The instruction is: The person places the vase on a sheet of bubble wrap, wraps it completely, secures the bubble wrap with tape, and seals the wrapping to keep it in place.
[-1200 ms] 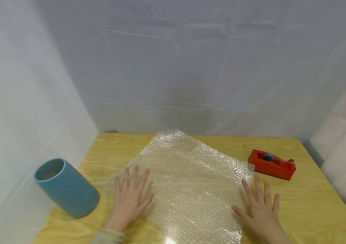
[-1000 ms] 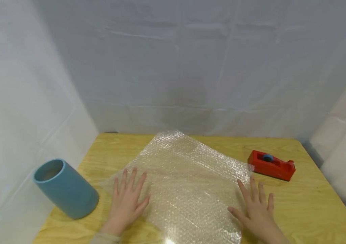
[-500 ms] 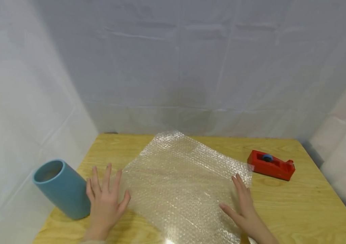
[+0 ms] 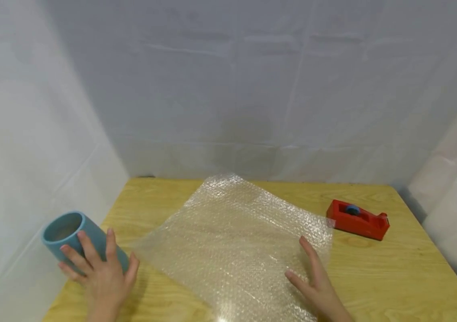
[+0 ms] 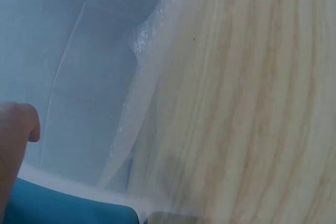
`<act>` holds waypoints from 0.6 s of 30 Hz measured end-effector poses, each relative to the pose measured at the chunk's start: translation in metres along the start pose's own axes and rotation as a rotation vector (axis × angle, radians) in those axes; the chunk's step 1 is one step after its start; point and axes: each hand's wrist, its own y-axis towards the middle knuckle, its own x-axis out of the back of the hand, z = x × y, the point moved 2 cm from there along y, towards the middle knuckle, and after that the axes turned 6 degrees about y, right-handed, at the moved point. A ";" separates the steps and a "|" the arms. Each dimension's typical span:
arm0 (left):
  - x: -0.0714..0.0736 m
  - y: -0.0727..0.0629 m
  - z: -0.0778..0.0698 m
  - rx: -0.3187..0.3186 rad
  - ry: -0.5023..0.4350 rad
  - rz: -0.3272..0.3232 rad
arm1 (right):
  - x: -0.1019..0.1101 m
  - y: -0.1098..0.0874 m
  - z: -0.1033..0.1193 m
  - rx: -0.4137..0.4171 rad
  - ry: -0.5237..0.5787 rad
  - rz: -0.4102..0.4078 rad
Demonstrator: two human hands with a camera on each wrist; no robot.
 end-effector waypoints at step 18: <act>0.007 -0.001 0.043 0.666 -0.398 -0.021 | -0.006 -0.003 -0.013 0.056 0.047 -0.011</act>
